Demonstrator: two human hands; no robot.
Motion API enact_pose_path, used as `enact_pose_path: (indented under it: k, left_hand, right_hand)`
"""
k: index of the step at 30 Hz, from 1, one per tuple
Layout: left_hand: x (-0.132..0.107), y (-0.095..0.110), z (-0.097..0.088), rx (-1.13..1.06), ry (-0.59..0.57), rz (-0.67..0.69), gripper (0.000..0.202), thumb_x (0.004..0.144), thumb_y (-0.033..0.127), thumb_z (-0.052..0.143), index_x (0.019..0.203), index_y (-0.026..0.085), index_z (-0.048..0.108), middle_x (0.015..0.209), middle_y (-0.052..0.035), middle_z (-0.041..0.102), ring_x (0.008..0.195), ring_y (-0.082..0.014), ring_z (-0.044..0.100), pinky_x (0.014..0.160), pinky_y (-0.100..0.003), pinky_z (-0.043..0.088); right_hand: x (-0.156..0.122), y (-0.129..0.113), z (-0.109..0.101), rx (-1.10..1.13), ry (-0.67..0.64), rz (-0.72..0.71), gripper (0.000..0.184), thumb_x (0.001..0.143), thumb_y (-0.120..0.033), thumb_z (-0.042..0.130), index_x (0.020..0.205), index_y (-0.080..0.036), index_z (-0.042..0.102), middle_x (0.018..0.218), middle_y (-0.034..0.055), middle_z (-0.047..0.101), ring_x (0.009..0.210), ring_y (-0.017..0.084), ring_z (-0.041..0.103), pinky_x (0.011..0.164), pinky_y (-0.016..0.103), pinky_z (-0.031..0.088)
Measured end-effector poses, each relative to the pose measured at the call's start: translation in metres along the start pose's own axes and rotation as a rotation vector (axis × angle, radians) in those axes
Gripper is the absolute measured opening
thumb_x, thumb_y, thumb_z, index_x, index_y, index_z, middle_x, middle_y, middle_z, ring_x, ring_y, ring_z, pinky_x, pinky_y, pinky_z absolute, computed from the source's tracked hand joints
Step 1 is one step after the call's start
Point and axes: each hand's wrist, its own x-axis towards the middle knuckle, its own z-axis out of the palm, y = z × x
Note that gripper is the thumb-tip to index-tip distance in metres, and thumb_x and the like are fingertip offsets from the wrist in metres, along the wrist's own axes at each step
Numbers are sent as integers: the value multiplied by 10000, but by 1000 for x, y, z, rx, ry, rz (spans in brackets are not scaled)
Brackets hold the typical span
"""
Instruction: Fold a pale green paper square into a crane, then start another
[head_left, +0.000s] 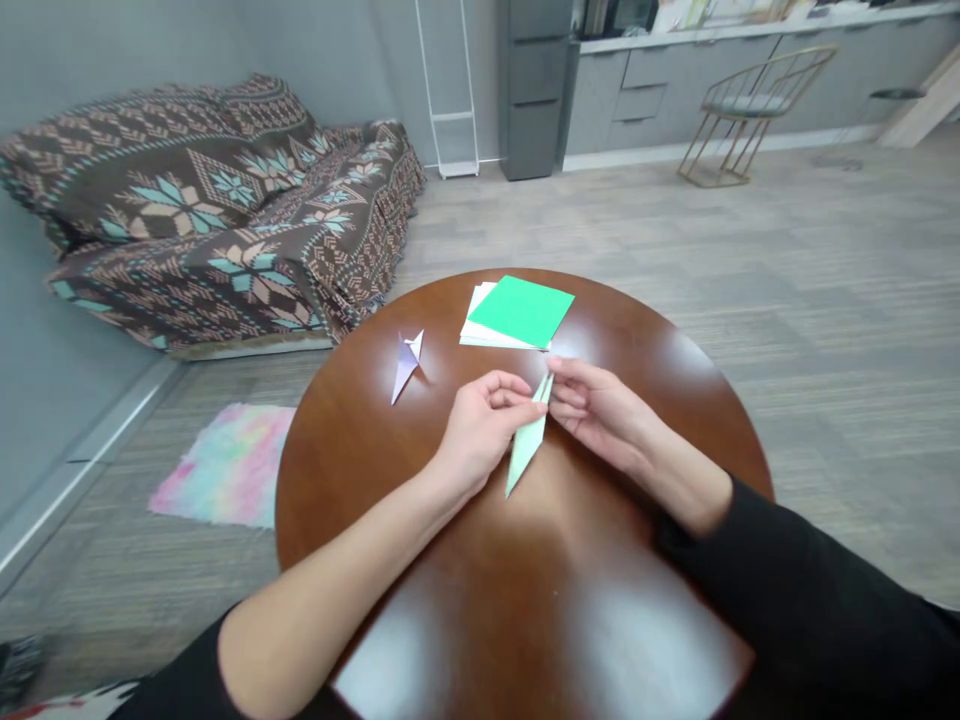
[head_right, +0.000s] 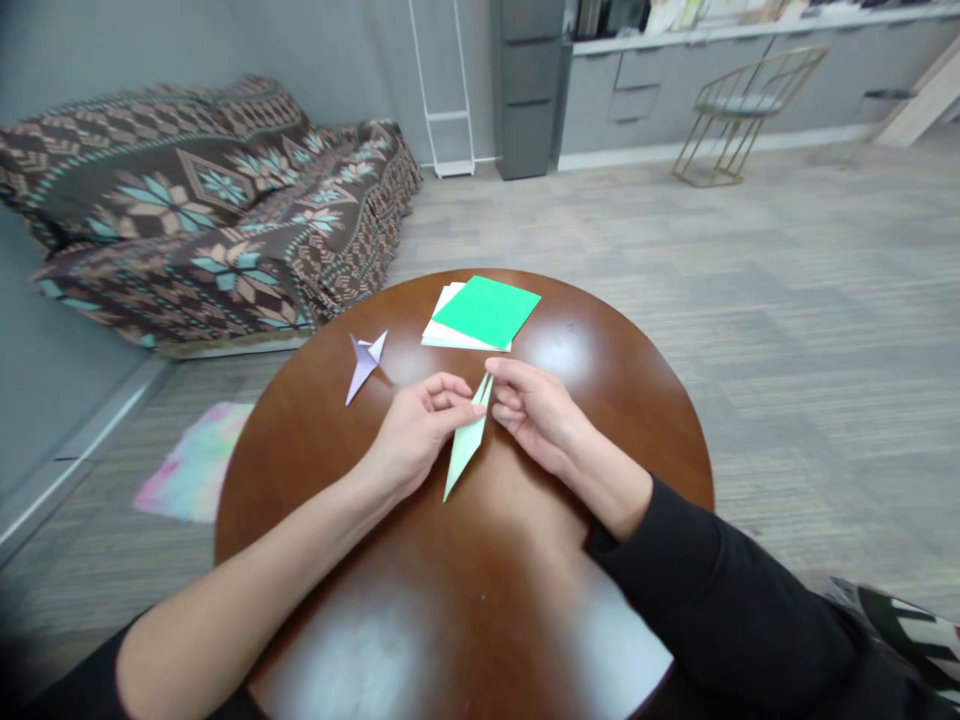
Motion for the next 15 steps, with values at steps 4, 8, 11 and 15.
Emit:
enact_pose_path:
  k: [4,8,11,15]
  left_hand:
    - [-2,-5,4,14,-16,-22,296,627,202,868,809,154,639,638,28,660,570,-95,572,604,-222,418]
    - [3,-6,2,-53,19,33,310,653,222,873,857,153,650,663,26,681,608,-94,594,653,-221,444]
    - [6,-7,-2,-63,34,66,307,660,248,883,852,152,663,703,10,705,654,-106,626,687,-229,462]
    - [9,-8,-5,-36,28,91,282,673,282,886,829,150,691,709,-3,718,661,-115,638,681,-233,467]
  right_hand:
    - [5,-14,-5,3,63,-91,377,621,-254,892,675,-185,526,624,-89,394,474,34,198,371,185,185]
    - [3,-9,0,-27,111,-105,340,608,-299,910,712,-165,615,630,-75,412,491,38,258,385,190,160]
    - [-1,0,5,-111,90,-88,303,600,-301,919,711,-135,691,575,-69,411,508,46,294,414,197,159]
    - [-3,4,6,-241,86,-102,320,564,-342,924,703,-116,746,493,-61,434,487,55,304,439,231,166]
